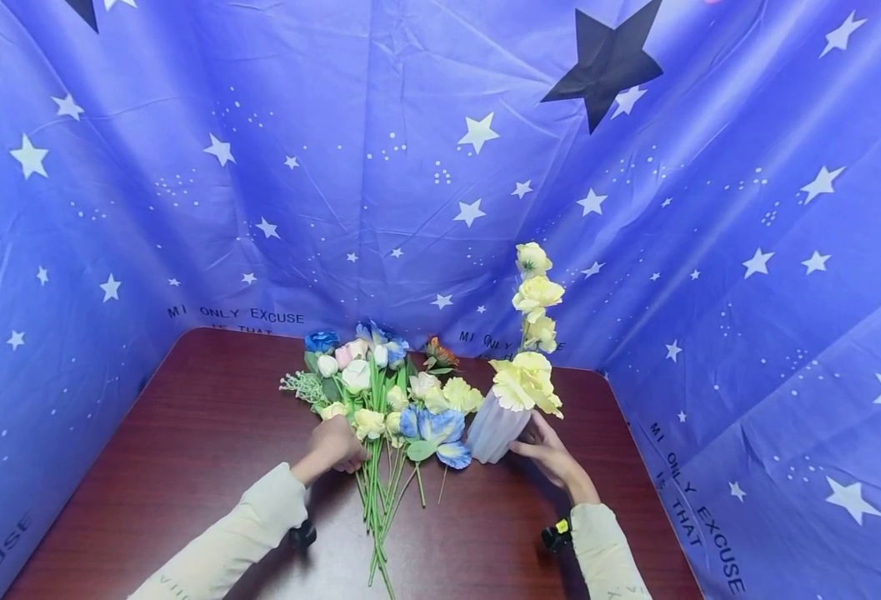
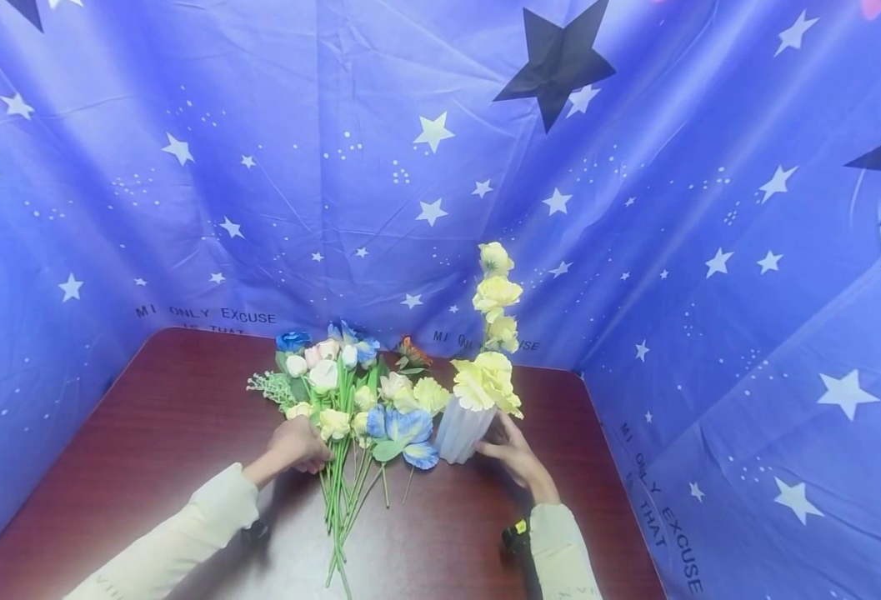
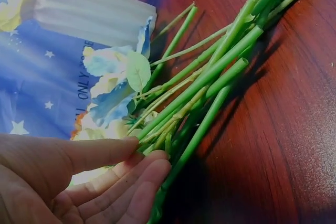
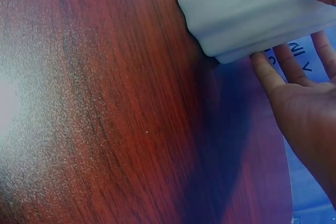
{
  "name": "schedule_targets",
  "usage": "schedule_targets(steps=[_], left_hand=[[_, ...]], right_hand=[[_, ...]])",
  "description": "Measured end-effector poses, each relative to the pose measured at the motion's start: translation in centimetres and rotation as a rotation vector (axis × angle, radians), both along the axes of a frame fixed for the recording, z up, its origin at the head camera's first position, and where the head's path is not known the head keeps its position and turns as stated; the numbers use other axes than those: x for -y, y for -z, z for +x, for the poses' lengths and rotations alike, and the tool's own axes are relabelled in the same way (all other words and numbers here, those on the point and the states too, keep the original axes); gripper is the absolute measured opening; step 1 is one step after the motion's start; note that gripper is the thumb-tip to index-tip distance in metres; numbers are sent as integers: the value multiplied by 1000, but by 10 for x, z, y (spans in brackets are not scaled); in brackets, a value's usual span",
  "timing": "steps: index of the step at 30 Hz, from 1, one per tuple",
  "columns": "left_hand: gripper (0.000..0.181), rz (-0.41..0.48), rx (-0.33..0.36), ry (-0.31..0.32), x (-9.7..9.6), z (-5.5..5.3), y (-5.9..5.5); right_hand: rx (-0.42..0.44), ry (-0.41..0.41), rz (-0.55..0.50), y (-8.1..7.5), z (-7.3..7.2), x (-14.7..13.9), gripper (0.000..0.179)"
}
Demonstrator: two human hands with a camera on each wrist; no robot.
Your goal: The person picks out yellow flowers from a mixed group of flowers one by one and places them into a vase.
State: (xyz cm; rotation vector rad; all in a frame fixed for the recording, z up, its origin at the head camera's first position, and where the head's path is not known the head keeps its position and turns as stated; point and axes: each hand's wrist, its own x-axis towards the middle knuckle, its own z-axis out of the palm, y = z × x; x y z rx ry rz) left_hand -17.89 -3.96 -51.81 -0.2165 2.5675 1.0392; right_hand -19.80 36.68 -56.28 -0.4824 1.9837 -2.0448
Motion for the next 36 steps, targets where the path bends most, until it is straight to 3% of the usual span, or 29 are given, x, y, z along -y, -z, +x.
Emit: schedule_targets(steps=[6, 14, 27, 36], left_hand=[[21, 5, -55, -25, 4, 0, 1], [17, 11, -151, -67, 9, -3, -10], [3, 96, -279, -126, 8, -2, -16], [7, 323, -214, -277, 9, 0, -10]], right_hand=[[7, -3, -2, 1, -1, 0, 75], [29, 15, 14, -1, 1, 1, 74], [-15, -19, -4, 3, -1, -2, 74], [-4, -25, -26, 1, 0, 0, 76]])
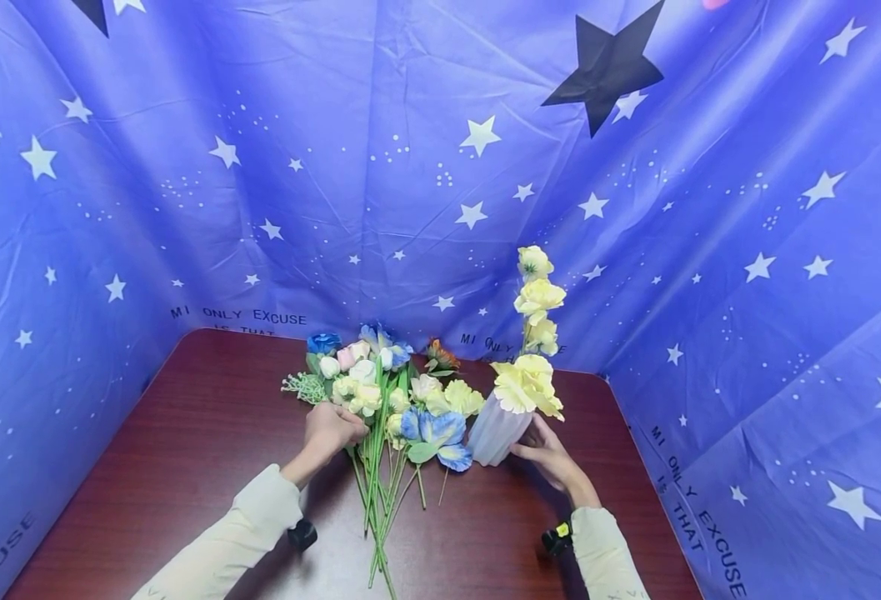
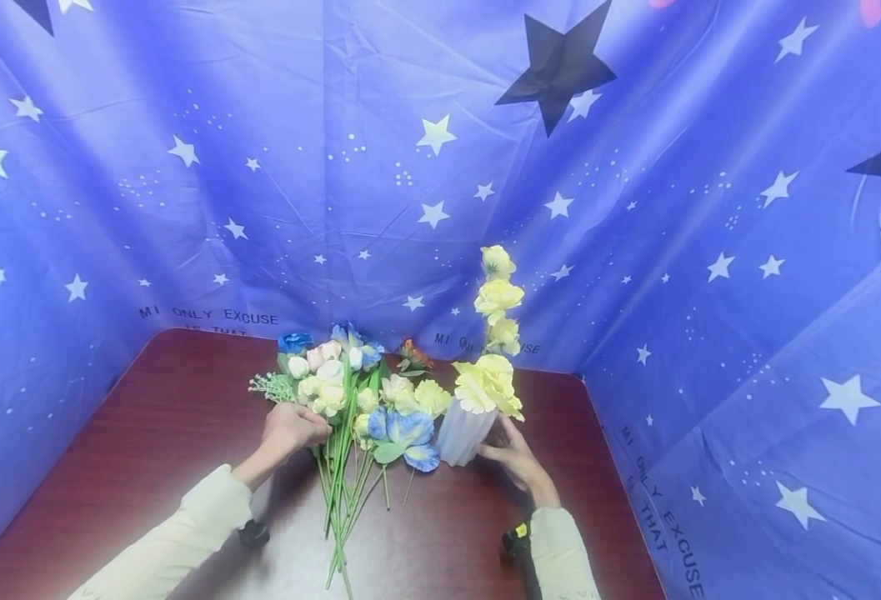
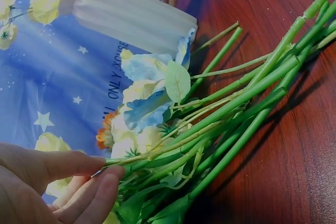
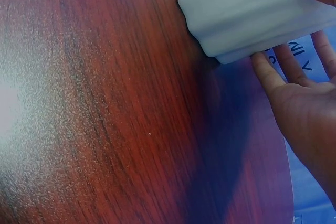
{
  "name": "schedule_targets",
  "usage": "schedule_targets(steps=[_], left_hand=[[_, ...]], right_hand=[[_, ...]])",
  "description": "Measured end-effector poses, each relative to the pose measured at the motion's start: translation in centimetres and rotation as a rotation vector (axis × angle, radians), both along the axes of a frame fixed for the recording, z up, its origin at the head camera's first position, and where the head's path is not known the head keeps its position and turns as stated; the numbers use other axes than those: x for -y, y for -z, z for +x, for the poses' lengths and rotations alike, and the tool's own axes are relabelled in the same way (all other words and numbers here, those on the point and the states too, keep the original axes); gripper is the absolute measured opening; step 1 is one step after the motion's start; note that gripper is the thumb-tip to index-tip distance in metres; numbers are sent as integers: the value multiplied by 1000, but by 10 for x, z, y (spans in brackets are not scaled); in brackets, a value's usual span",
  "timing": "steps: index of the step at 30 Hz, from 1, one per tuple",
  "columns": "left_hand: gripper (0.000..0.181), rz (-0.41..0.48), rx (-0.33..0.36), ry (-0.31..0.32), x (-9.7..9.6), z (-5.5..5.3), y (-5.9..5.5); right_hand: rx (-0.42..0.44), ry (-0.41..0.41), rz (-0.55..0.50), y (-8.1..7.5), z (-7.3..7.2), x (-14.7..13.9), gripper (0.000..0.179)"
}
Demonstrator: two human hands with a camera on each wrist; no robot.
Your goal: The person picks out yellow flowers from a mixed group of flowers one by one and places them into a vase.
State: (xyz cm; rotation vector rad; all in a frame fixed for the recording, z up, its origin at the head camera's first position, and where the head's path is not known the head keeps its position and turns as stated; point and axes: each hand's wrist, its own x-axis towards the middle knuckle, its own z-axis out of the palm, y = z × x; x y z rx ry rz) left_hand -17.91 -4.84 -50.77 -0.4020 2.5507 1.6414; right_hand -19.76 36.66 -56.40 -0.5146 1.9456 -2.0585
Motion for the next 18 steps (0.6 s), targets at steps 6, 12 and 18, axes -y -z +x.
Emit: schedule_targets(steps=[6, 12, 18], left_hand=[[17, 239, 37, -65, 1, -1, 7], [16, 290, 37, -38, 3, -1, 7], [15, 272, 45, -8, 6, -3, -1]], right_hand=[[13, 7, 2, -1, 1, 0, 78], [36, 30, 26, -1, 1, 0, 80], [19, 21, 19, 0, 1, 0, 77]])
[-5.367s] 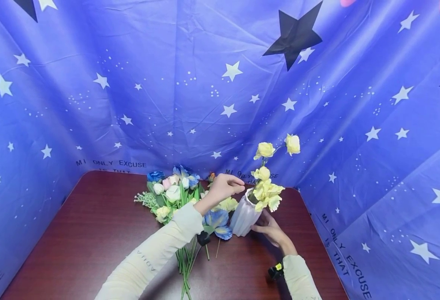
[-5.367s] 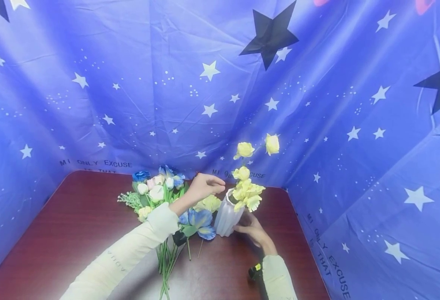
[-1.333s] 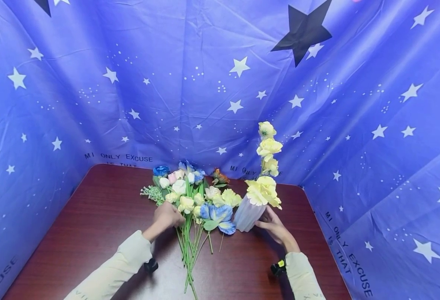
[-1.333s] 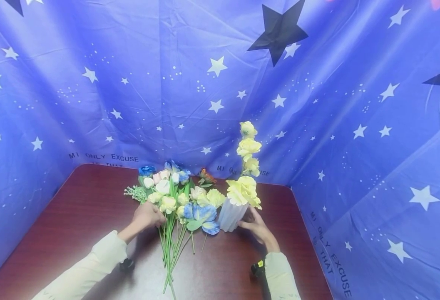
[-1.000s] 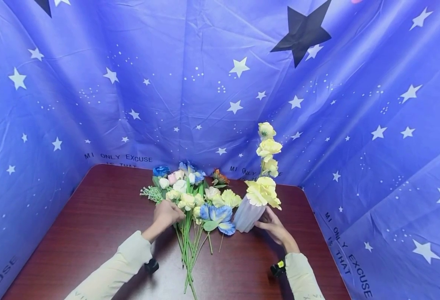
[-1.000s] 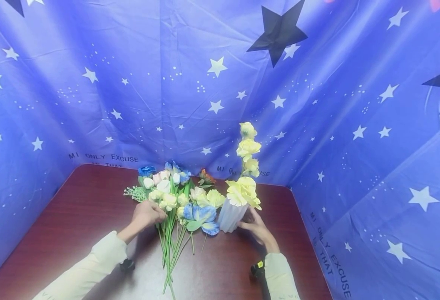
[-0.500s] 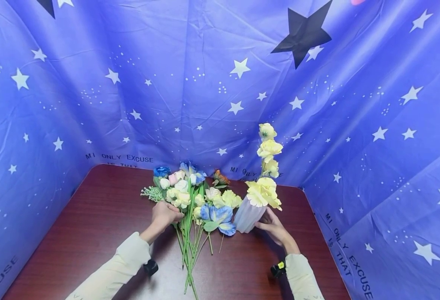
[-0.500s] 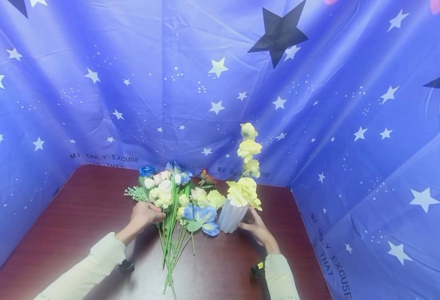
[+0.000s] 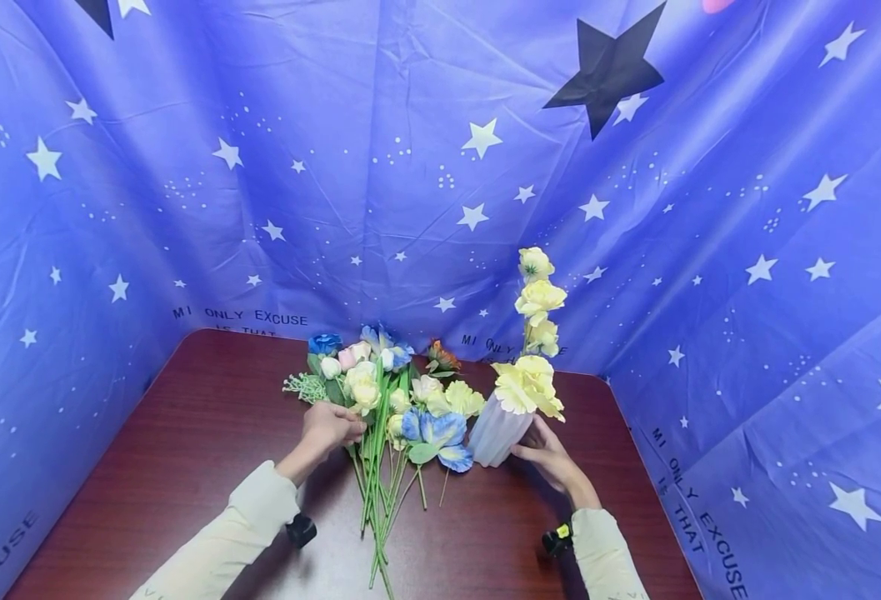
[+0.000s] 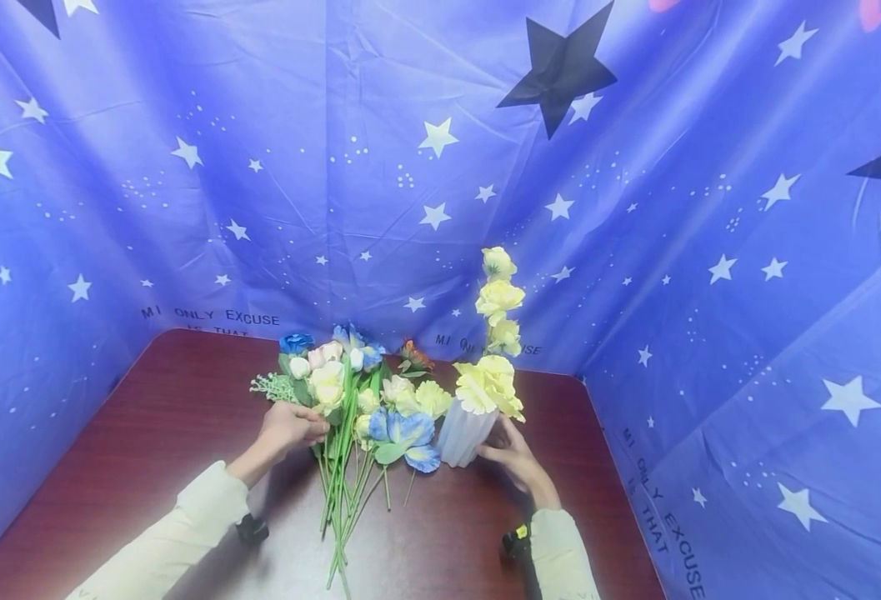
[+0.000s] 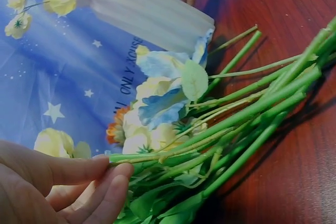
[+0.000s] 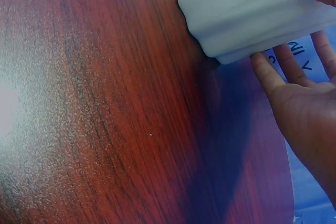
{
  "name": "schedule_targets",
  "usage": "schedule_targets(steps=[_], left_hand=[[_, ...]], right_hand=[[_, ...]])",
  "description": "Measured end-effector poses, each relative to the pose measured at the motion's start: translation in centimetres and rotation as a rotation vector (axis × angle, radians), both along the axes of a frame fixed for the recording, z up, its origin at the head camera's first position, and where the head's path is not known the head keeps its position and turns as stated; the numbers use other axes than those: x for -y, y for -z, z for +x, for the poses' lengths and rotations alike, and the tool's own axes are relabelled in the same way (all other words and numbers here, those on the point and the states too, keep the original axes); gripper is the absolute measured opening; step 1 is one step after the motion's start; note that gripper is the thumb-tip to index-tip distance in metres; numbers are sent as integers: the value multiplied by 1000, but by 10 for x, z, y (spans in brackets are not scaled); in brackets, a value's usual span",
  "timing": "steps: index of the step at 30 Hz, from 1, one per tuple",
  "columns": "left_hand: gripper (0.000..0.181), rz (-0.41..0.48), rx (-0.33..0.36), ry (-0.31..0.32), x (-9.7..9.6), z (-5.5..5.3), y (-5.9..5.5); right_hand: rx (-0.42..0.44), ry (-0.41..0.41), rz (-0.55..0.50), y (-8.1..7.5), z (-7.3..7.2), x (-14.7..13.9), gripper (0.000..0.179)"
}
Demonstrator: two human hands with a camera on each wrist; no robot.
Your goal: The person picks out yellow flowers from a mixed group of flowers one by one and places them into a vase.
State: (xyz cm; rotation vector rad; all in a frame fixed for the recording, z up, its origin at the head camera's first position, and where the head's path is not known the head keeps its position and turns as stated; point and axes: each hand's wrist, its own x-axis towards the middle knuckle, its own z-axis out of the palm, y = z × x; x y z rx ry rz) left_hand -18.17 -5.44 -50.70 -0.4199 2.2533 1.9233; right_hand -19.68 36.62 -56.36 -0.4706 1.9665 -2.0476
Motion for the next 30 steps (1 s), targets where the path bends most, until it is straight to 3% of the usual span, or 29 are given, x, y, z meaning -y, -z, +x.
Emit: schedule_targets(steps=[9, 20, 30], left_hand=[[18, 40, -12, 33, 1, -7, -11], [24, 51, -71, 36, 1, -20, -22], [26, 70, -71, 30, 1, -32, -33]], right_hand=[[3, 7, 0, 1, -1, -1, 78], [-1, 0, -12, 2, -2, -1, 78], [10, 8, -1, 2, -3, -2, 78]])
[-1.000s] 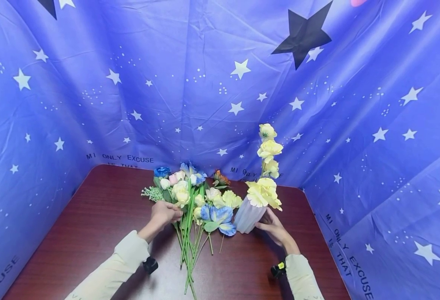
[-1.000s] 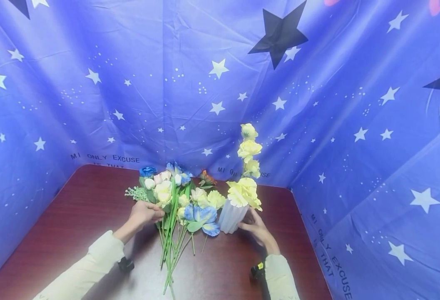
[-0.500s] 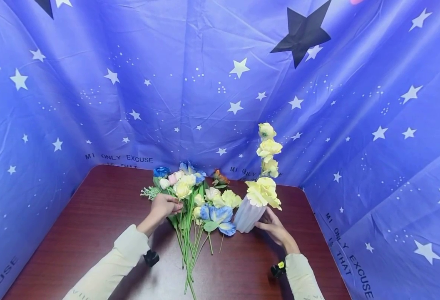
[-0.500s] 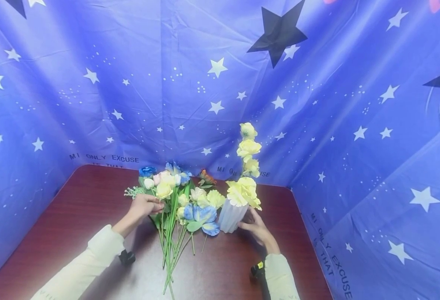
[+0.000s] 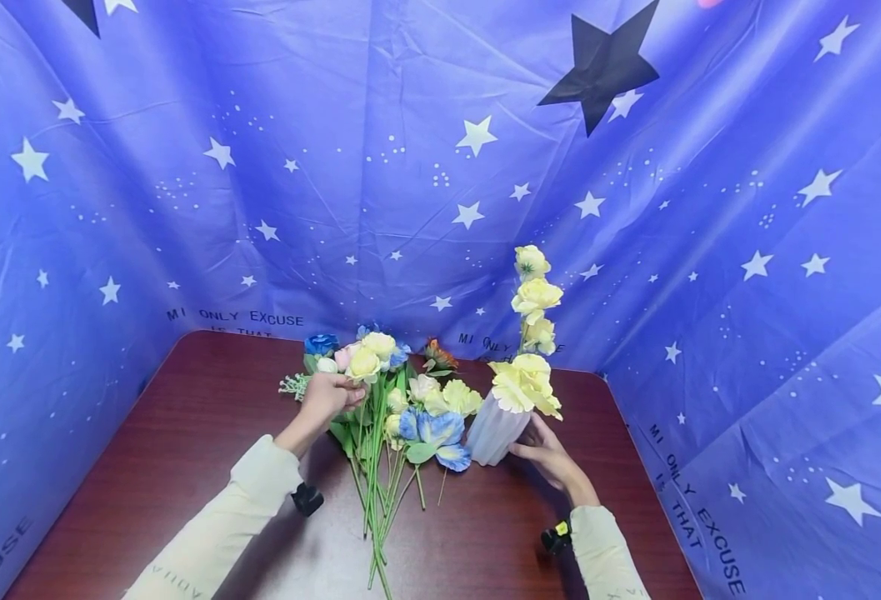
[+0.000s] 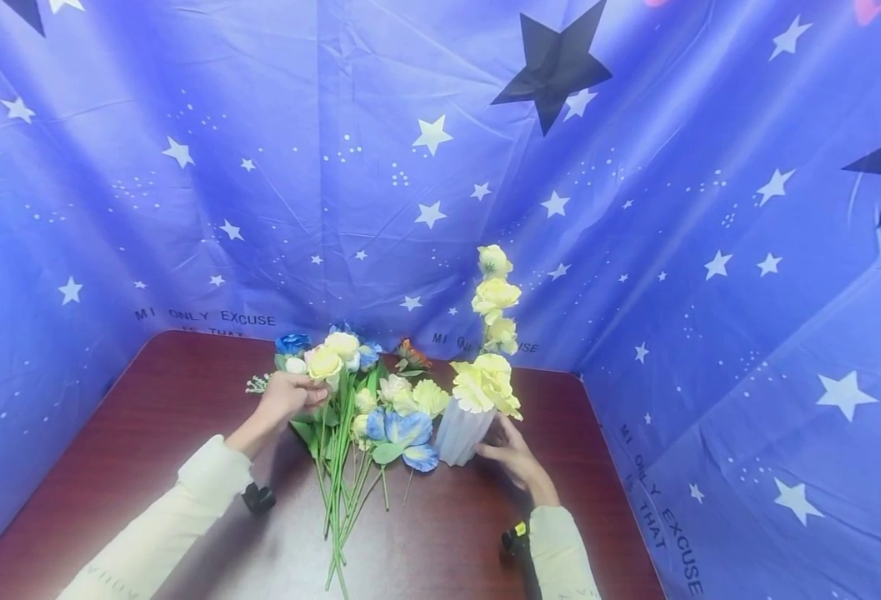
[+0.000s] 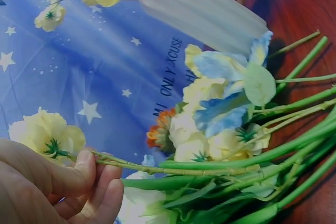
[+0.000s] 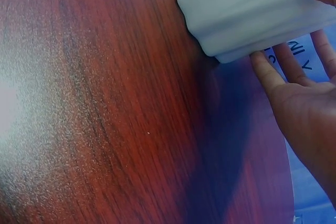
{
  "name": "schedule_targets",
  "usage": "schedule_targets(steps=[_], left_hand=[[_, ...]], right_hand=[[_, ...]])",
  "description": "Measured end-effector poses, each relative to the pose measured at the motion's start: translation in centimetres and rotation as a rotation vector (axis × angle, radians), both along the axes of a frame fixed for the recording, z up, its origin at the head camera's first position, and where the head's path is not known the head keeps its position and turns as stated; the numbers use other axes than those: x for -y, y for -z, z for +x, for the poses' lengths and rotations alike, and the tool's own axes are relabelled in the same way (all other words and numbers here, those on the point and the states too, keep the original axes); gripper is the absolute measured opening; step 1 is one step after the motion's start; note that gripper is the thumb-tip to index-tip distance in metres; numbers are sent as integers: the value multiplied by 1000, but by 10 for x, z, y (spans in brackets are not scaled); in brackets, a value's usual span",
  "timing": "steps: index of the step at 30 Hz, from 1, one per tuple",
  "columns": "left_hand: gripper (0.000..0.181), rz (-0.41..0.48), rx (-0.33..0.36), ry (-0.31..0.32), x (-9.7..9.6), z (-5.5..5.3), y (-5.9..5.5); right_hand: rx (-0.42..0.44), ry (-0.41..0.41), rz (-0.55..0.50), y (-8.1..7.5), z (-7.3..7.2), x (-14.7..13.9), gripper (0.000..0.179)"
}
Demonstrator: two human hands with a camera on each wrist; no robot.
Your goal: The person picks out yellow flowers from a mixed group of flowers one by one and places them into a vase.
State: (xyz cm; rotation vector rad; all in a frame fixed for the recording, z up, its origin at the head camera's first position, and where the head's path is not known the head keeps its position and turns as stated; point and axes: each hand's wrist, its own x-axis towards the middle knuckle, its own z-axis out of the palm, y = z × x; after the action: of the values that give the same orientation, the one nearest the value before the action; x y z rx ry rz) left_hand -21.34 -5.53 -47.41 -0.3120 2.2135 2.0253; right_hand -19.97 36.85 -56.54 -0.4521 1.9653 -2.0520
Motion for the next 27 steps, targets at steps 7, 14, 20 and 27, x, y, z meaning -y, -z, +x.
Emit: schedule_targets(steps=[7, 14, 20, 27], left_hand=[[25, 22, -25, 31, -6, -7, -18], [25, 51, -44, 70, -16, -16, -43], [24, 66, -45, 97, -25, -22, -61], [25, 71, -106, 176, -36, -28, -81]], right_hand=[[-3, -12, 1, -2, 0, 0, 76], [-3, -10, -5, -1, 0, 0, 76], [20, 19, 20, 0, 1, 1, 77], [-10, -3, -4, 2, 1, 0, 74]])
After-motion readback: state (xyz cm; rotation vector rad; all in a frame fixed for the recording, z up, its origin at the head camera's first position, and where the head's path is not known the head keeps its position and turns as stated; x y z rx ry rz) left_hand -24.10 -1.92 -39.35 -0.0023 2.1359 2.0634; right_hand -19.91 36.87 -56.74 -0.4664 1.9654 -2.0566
